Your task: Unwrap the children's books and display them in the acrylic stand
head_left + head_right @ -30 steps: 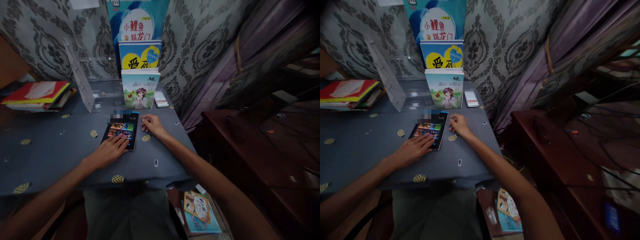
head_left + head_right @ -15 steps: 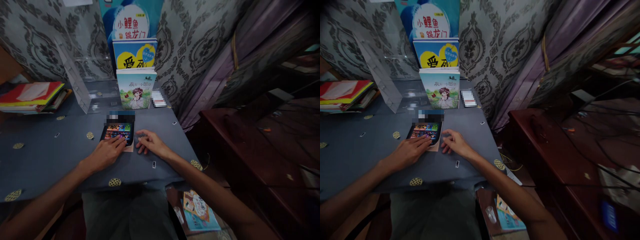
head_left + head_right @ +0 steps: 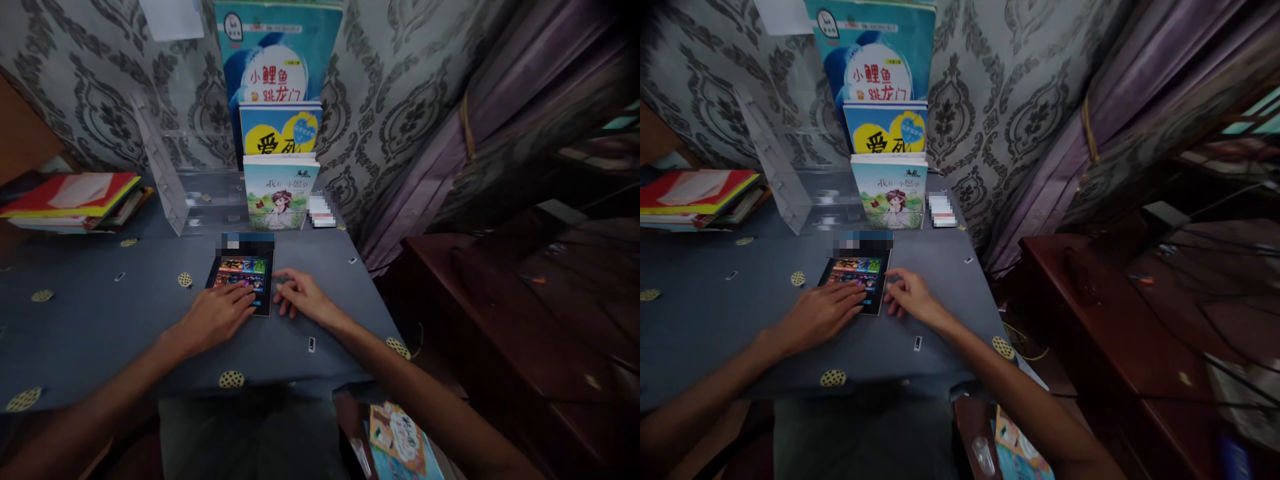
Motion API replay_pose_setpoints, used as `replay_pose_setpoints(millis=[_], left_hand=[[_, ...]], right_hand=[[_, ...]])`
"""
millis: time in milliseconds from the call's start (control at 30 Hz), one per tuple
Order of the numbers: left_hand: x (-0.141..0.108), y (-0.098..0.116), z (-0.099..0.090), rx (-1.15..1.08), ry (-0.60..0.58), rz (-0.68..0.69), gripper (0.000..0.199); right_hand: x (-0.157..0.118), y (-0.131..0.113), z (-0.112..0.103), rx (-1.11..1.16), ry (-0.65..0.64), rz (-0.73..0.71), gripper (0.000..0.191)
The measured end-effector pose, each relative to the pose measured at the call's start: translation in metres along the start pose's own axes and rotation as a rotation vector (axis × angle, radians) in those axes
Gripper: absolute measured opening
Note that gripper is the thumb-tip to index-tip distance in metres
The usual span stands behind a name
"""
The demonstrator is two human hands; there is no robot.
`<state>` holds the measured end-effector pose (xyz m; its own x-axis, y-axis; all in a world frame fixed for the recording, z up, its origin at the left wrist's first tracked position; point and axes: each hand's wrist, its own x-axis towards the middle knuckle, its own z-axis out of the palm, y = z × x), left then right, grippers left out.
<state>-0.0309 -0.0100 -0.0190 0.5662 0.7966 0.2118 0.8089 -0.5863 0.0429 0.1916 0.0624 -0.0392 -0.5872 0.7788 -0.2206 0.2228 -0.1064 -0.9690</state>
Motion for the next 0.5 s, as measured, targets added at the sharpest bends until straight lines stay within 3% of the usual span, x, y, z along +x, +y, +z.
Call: replay_pose_setpoints(millis=[67,167,233,400,500], left_hand=[[0.001,-0.011,0.001,-0.035,0.058,-0.092,0.039],[0.005,-0.035,0.006,-0.018,0.122,-0.342,0.043],[0.008,-0.050,0.012,-0.012,0.124,-0.466,0.046],[0.014,-0.072,0.030,-0.216,0.210,-0.516,0.047],[0.015,-0.083,0.033,-0.504,0.289,-0.602,0.050]], right_hand=[[0.006,0.001,0.000,-0.214,0.085,-0.105,0.030],[0.017,-0.002,0.001,-0.565,0.257,-0.313,0.029],[0.027,-0.004,0.003,-0.723,0.301,-0.388,0.032],[0.052,0.001,0.009,-0.884,0.316,-0.411,0.038],[0.058,0.010,0.010,-0.860,0.349,-0.456,0.038]])
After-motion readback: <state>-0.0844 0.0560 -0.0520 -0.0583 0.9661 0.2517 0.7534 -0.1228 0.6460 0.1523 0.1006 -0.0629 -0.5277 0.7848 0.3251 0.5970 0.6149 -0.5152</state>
